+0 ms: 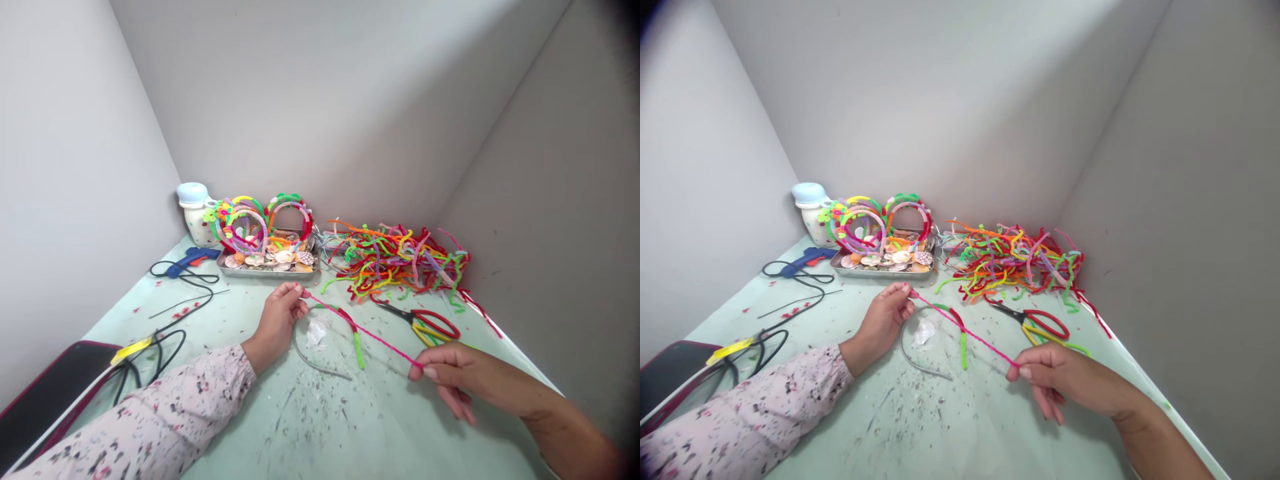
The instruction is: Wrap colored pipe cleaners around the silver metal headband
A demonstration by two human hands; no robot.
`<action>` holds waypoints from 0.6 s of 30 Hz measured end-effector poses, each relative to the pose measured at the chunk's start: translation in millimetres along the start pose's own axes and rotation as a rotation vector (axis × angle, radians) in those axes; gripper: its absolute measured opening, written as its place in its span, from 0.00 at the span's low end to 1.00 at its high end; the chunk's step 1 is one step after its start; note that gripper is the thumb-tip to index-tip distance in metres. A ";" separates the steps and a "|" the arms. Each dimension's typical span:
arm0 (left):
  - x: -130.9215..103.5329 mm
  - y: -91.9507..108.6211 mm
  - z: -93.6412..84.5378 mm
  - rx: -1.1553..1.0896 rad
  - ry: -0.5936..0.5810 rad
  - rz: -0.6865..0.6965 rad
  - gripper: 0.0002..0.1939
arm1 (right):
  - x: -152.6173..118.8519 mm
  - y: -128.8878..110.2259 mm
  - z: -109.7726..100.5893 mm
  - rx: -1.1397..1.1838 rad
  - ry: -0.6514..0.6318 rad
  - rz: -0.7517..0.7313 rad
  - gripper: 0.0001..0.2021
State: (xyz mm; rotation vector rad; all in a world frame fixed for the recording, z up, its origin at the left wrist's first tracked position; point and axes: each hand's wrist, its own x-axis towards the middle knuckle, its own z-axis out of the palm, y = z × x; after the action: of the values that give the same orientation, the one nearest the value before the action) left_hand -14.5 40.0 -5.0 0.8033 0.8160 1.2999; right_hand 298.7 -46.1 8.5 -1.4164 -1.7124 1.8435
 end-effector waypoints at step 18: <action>-5.0 4.2 0.5 0.016 -0.015 0.012 0.08 | -5.4 0.0 -6.5 0.025 0.008 -0.018 0.19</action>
State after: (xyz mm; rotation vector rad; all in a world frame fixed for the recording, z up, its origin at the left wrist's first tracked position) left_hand -16.6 35.3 -0.8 0.8309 0.8117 1.2984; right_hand 306.3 -46.0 12.1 -1.3920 -1.6866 1.8416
